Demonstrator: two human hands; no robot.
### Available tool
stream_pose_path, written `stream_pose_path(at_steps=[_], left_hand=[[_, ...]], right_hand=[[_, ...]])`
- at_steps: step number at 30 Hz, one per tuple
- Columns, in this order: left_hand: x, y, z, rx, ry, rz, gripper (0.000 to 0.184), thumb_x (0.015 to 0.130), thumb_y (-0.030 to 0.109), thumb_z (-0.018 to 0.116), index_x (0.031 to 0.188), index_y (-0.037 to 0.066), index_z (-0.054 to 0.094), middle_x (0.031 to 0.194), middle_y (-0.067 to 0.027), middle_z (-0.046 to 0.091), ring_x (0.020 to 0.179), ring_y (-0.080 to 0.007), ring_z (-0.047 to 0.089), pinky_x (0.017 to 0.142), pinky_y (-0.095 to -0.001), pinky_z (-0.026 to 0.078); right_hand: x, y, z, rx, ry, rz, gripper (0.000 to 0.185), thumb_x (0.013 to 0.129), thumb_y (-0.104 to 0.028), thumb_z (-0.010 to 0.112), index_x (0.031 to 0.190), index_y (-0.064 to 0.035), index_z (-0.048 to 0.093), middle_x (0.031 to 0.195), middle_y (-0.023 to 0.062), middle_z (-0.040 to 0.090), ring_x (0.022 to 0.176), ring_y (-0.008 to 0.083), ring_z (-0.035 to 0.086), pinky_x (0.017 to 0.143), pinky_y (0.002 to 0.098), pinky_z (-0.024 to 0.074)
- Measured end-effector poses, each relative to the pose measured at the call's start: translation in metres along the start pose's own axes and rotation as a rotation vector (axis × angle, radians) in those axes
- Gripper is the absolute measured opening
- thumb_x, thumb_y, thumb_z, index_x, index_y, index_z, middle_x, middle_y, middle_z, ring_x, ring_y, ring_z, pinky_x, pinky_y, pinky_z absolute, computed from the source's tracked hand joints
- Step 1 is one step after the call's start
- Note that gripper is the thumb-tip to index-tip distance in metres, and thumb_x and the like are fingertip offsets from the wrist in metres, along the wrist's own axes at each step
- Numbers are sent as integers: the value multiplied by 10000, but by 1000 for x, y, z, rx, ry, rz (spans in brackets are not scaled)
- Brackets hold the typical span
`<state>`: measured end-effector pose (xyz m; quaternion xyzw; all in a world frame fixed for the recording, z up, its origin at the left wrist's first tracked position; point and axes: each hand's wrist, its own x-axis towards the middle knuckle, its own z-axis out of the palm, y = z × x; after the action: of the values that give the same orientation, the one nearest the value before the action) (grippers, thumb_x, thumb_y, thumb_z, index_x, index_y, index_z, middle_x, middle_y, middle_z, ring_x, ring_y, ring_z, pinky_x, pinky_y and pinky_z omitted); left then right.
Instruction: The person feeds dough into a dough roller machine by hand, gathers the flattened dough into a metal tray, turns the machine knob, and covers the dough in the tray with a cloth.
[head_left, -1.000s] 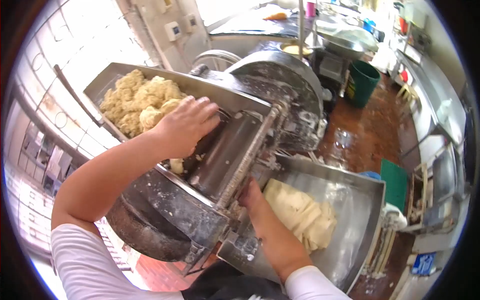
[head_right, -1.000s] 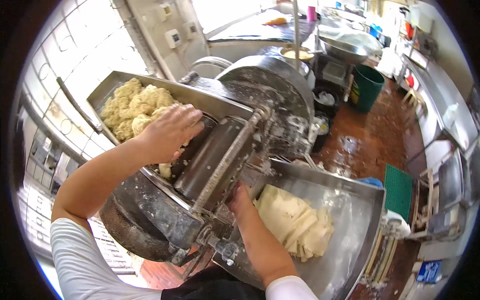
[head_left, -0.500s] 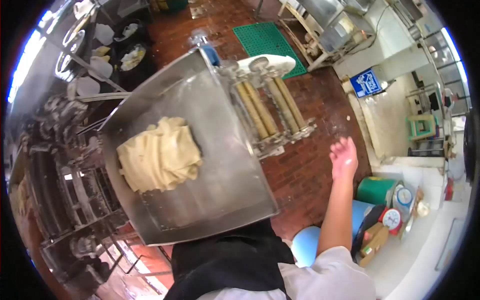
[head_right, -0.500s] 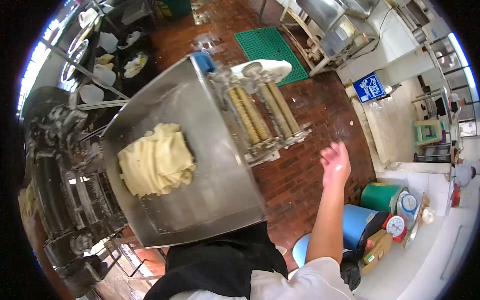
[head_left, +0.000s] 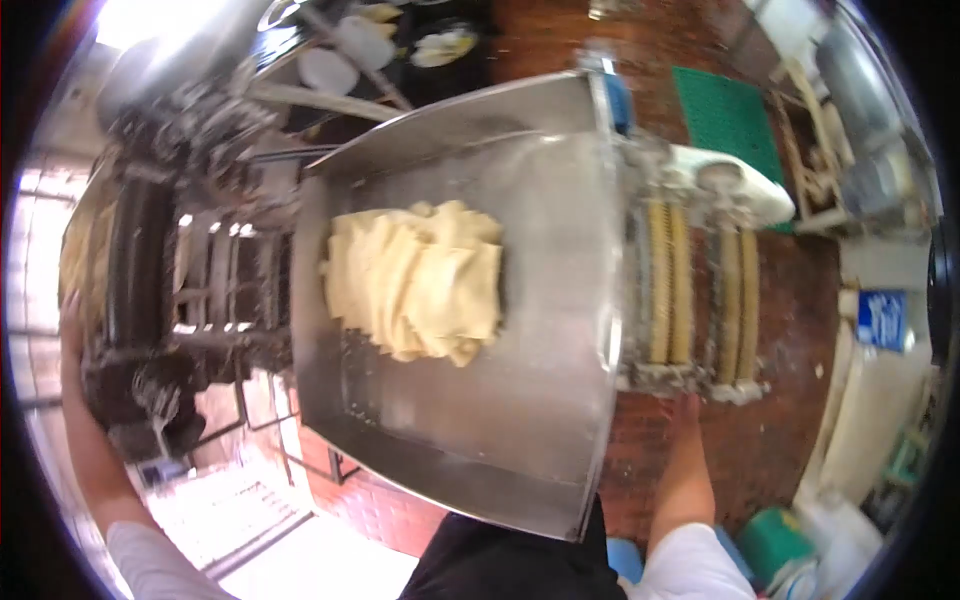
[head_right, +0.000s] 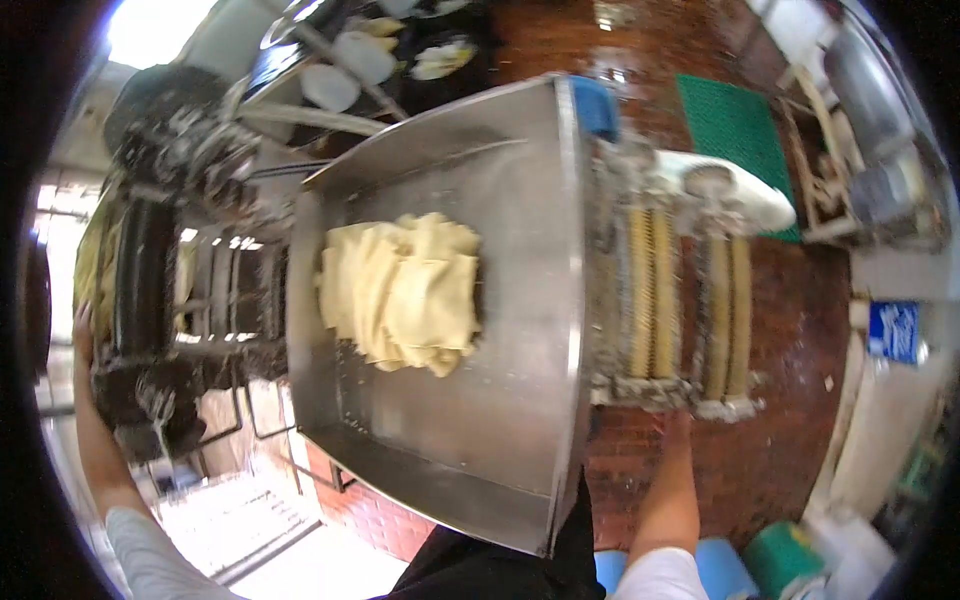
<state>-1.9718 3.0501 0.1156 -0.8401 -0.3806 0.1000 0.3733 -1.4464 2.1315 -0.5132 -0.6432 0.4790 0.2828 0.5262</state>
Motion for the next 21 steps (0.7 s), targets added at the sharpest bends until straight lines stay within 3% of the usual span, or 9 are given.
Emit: stream_pose_path(at_steps=[6,10,11,13,14,16,18,21], left_hand=[[-5,43,-31,-125,46,-15,335,863,28,439,1179,-26,538,1261,-203,503,1181,-347,467,1005,-379,377],[-4,75,-39,73,206,67,318,810,102,516,1113,19,560,1130,-173,570,1065,-334,534,927,-421,421],[-1,71,-28,162,384,134,294,788,130,535,1069,54,581,1058,-162,592,1019,-317,554,882,-443,433],[-4,96,-45,301,409,38,276,752,111,528,1013,84,614,1060,-175,605,1005,-312,572,873,-451,431],[-7,117,-67,260,448,-26,325,737,121,539,1052,72,607,1078,-174,607,1008,-310,577,885,-425,431],[-8,164,-108,-551,481,-561,349,716,98,543,1055,50,614,1053,-181,617,1013,-308,576,896,-387,437],[-13,176,-121,-646,532,-401,326,715,75,523,1020,25,629,1005,-193,624,1002,-316,577,885,-371,445],[-9,186,-152,-714,-72,-117,297,655,86,594,942,67,668,975,-157,645,966,-310,597,824,-381,473]], right_hand=[[1,-14,-2,-68,-167,2,401,893,-418,511,1115,-88,565,823,92,622,624,191,582,499,351,470],[-13,-10,-1,-125,-186,-1,401,904,-414,503,1133,-93,570,791,84,618,599,183,558,501,345,463],[-18,-10,-1,-145,-186,-6,400,906,-413,502,1137,-94,572,783,82,617,593,181,552,501,344,462],[-31,-14,-4,-190,-197,-23,401,911,-411,498,1146,-96,574,766,78,615,580,177,540,502,341,458],[-38,-16,-8,-223,-201,-32,401,914,-410,496,1150,-97,575,758,76,614,574,175,534,502,339,456],[-63,-19,-17,-283,-194,-47,401,919,-408,492,1159,-99,578,742,72,612,561,171,522,503,336,453],[-90,-23,-29,-342,-179,-61,401,924,-407,488,1168,-101,580,725,68,610,549,167,511,504,333,450],[-139,-28,-42,-411,-127,-71,402,932,-404,483,1181,-104,584,701,62,607,530,161,493,505,328,445]])
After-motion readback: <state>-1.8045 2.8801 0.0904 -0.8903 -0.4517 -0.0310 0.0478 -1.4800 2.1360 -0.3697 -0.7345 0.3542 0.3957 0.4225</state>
